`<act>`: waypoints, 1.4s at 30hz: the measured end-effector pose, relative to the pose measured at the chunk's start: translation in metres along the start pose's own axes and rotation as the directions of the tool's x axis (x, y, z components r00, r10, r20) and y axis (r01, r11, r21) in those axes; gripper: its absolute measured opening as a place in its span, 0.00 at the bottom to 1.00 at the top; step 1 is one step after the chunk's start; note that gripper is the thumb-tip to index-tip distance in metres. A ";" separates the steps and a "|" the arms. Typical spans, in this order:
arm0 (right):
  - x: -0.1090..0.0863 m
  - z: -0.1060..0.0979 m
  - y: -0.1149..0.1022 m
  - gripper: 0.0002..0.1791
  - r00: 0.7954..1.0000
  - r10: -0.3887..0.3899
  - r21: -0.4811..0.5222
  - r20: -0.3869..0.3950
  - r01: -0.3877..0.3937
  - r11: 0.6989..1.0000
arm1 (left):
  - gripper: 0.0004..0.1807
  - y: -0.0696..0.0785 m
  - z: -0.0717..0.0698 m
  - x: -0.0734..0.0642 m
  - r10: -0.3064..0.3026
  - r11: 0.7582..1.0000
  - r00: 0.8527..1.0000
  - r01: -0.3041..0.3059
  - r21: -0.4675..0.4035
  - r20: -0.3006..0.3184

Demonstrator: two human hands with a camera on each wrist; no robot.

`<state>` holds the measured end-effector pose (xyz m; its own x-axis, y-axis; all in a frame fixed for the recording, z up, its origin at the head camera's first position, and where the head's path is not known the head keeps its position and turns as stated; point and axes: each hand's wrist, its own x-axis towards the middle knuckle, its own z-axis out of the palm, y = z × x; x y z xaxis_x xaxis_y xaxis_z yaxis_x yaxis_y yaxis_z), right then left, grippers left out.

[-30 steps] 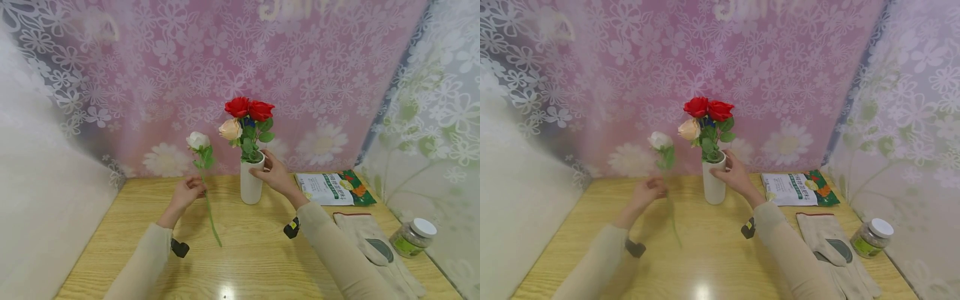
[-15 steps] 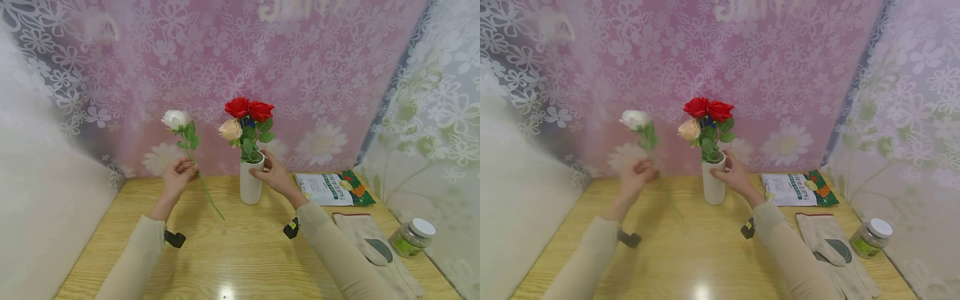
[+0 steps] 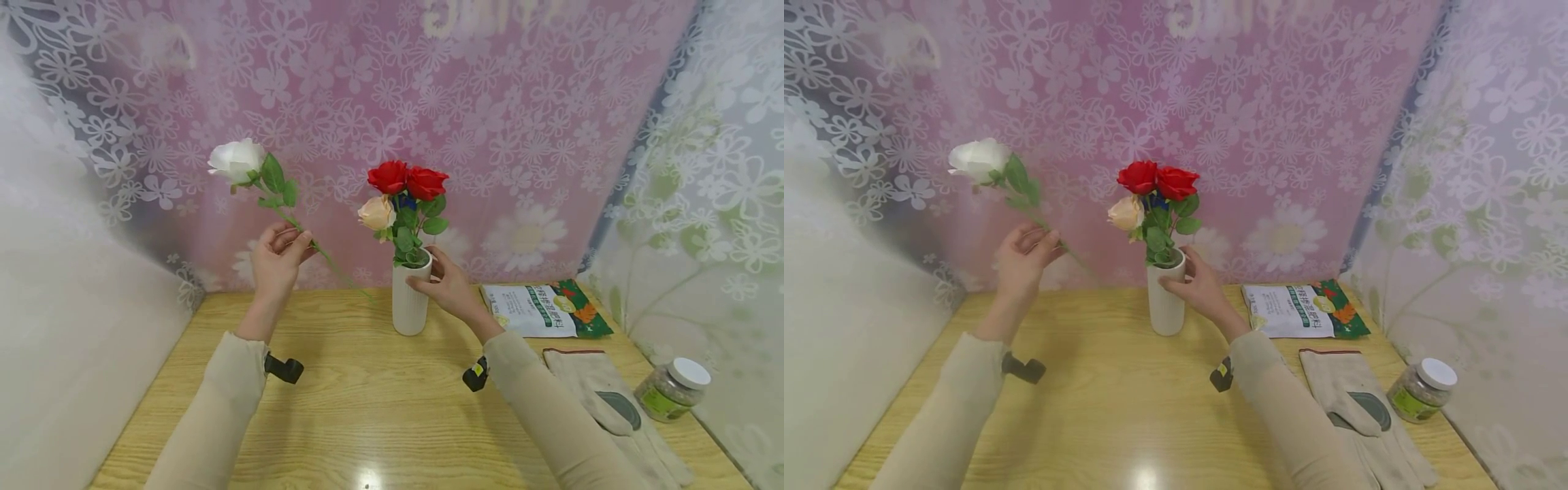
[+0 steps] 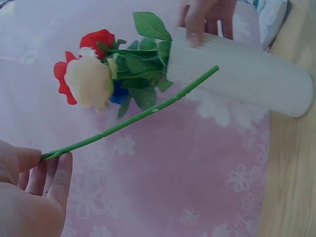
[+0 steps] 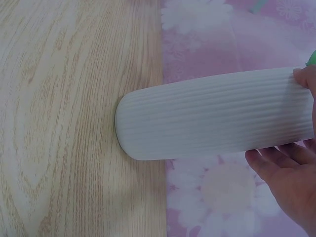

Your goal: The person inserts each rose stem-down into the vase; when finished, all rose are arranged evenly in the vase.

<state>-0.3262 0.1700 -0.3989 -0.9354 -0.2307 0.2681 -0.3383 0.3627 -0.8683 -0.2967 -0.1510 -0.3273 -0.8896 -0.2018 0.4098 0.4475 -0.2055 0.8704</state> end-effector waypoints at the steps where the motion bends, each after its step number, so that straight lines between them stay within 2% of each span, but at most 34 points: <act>1: 0.000 0.000 0.000 0.44 1.000 0.000 0.000 -0.002 0.000 1.000 | 0.10 0.002 0.001 0.001 0.019 1.000 1.000 -0.019 -0.019 -0.009; 5: 0.000 0.000 0.000 0.42 1.000 -0.003 -0.001 -0.004 0.003 1.000 | 0.08 0.009 0.006 0.005 0.060 0.992 0.997 -0.065 -0.107 -0.050; 9: 0.000 0.000 0.000 0.42 1.000 -0.001 -0.002 -0.002 0.001 1.000 | 0.08 0.013 0.011 0.007 0.072 0.981 0.994 -0.086 -0.171 -0.088; 17: -0.001 0.000 -0.002 0.42 1.000 0.007 -0.018 0.008 -0.007 1.000 | 0.09 0.019 0.018 0.012 0.046 0.969 0.987 -0.081 -0.233 -0.151; 22: -0.001 0.000 -0.001 0.44 1.000 0.009 -0.009 0.007 -0.009 1.000 | 0.09 0.019 0.028 0.014 0.066 0.966 0.983 -0.106 -0.234 -0.171; 29: 0.000 0.000 0.000 0.43 1.000 0.014 -0.014 -0.001 -0.014 1.000 | 0.13 0.013 0.045 0.012 0.079 0.967 0.984 -0.114 -0.226 -0.160; 34: 0.000 0.000 -0.001 0.43 1.000 0.010 -0.020 0.002 -0.010 1.000 | 0.12 0.007 0.056 0.009 0.099 0.978 0.987 -0.120 -0.169 -0.127; 37: 0.000 0.000 0.000 0.43 1.000 0.005 -0.021 0.002 -0.005 1.000 | 0.12 0.003 0.062 0.006 0.090 0.985 0.991 -0.104 -0.136 -0.104; 42: -0.001 0.001 0.000 0.46 1.000 0.004 -0.010 0.005 -0.004 1.000 | 0.12 -0.005 0.071 0.005 0.067 0.989 0.995 -0.077 -0.130 -0.080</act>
<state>-0.3250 0.1697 -0.3995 -0.9361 -0.2342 0.2625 -0.3358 0.3722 -0.8653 -0.3099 -0.0828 -0.3098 -0.8475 -0.2906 0.4442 0.5227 -0.3119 0.7934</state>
